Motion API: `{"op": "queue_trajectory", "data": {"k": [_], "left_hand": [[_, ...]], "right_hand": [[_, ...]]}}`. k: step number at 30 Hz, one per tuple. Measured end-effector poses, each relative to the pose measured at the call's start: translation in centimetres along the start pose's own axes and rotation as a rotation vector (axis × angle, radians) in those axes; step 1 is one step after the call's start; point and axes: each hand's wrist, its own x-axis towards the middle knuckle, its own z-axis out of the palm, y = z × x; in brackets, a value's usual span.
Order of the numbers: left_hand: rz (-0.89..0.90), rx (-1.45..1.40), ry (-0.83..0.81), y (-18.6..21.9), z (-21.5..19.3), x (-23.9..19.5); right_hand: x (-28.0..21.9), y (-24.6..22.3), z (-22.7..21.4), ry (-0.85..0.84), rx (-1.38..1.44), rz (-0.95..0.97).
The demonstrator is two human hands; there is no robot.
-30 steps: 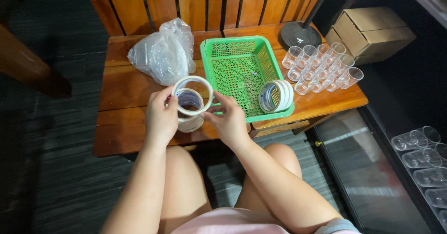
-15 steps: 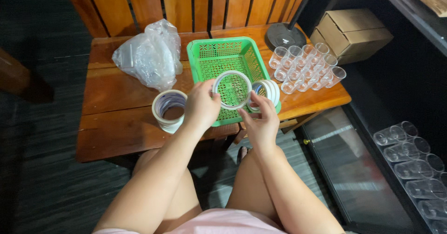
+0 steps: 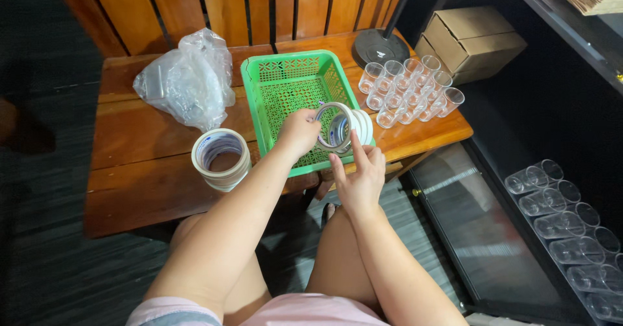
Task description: The person sits on a wooden bench and organizes supplies. They place a stack of white rings into a green basket, then open a plastic bag and transfer small plastic bags into the same basket.
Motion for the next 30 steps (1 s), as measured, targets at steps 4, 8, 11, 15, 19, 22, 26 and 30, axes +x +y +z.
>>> {"op": "queue_trajectory", "data": {"k": [4, 8, 11, 15, 19, 22, 26, 30], "left_hand": [[-0.043, -0.038, -0.065, -0.3, 0.5, 0.2], [-0.098, -0.106, -0.065, -0.1, 1.2, 0.1], [-0.102, -0.107, -0.075, 0.0, 1.6, -0.2], [-0.154, -0.178, -0.112, 0.1, 1.6, 0.2], [-0.147, -0.119, -0.113, 0.6, 1.9, 0.1], [-0.156, -0.104, -0.122, 0.9, 2.1, 0.2], [-0.149, -0.049, -0.145, 1.2, 2.2, -0.2], [-0.156, -0.042, -0.156, 1.4, 2.2, -0.3]], "right_hand": [[-0.4, 0.7, 0.6, 0.002, -0.025, -0.015], [-0.7, 0.9, 1.0, 0.013, -0.050, -0.032], [-1.0, 1.1, 1.1, 0.018, -0.057, -0.039], [-1.1, 1.4, 1.2, -0.014, -0.064, -0.031], [-1.0, 1.0, 0.9, -0.032, -0.070, -0.024], [-1.1, 0.9, 0.9, -0.039, -0.080, -0.014], [-1.0, 0.9, 0.7, -0.073, -0.091, 0.003], [-1.0, 0.9, 0.7, -0.100, -0.076, 0.017]]}}
